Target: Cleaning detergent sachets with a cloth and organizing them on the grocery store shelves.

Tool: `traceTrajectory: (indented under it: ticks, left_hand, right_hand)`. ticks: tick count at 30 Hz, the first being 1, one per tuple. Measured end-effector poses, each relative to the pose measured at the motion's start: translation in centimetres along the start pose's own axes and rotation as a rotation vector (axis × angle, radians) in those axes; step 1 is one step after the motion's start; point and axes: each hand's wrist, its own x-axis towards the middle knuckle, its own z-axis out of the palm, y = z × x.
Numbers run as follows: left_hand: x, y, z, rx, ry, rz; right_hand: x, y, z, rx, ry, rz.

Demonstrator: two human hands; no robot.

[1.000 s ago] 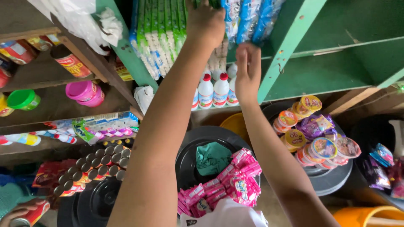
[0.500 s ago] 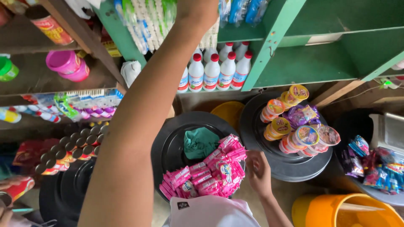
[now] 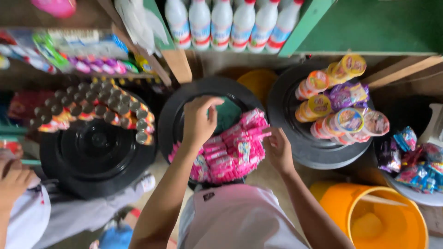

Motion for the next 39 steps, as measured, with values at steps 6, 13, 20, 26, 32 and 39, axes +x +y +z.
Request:
traceTrajectory:
  ticks: [6,13,20,26,32,39]
  left_hand:
    - [-18.5,-6.6,5.7,0.131,-0.16,-0.342]
    - [-25.3,-7.0,7.3,0.308,-0.197,-0.412]
    - [-22.4,-7.5,6.1,0.298,-0.245,-0.522]
    - [-20.5,-10.2,4.7,0.325,-0.301,-0.558]
    - [-19.7,-13.7,4.4,0.363,-0.506,-0.502]
    - [-18.8,-15.4,3.5,0.217,-0.565,-0.441]
  right_hand:
    - [-0.6,4.2,1.2,-0.356,-0.217,-0.047]
    - [-2.7,3.9,4.4,-0.485,-0.49,0.129]
    - [-2.2,6.9,8.7,-0.498,-0.326,0.112]
    - [-1.8,5.5,9.8,-0.544,-0.276,0.222]
    - [-1.6,5.8,11.4,-0.75,-0.339,0.272]
    - [-1.8,7.0,12.0,-0.801,-0.341,0.298]
